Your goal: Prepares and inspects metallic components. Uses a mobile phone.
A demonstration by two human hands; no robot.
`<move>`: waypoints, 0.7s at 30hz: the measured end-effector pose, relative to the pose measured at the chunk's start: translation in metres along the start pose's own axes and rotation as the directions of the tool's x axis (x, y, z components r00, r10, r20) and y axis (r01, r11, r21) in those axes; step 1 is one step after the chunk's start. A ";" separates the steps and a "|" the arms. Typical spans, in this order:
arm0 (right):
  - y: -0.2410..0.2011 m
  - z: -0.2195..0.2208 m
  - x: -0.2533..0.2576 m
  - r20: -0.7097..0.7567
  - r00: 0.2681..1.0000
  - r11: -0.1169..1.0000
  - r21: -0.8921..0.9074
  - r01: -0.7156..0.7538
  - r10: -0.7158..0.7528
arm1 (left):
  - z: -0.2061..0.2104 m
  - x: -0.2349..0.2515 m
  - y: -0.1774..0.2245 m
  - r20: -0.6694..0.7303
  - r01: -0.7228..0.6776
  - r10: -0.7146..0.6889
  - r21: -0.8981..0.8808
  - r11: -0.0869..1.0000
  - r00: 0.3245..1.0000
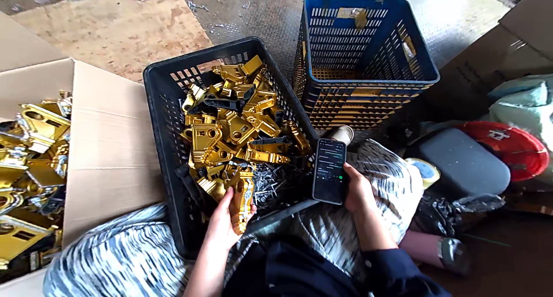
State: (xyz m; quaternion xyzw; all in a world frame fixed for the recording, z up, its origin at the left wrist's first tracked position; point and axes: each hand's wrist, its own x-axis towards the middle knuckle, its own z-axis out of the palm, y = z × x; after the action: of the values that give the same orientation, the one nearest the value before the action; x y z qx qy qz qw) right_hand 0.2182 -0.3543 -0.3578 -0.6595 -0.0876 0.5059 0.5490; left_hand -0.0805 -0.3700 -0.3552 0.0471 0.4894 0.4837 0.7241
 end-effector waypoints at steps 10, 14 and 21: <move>0.000 -0.011 -0.005 0.138 0.814 0.822 -0.007 0.570 -0.564 | 0.000 0.003 -0.004 -0.003 -0.026 0.026 0.008 1.000 1.000; -0.013 0.012 -0.036 0.275 0.946 0.957 0.274 0.097 -0.174 | 0.002 0.002 -0.006 -0.009 -0.066 0.066 -0.004 0.998 0.998; 0.023 0.046 -0.041 0.946 0.318 0.847 0.218 -0.486 -0.061 | -0.001 0.005 -0.007 0.013 -0.138 0.138 -0.049 0.989 0.990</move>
State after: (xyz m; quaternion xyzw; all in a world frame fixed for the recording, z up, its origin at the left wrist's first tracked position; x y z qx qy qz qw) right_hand 0.1533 -0.3611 -0.3477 -0.1041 -0.1674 0.8629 0.4653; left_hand -0.0762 -0.3702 -0.3625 0.0673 0.4671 0.5439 0.6938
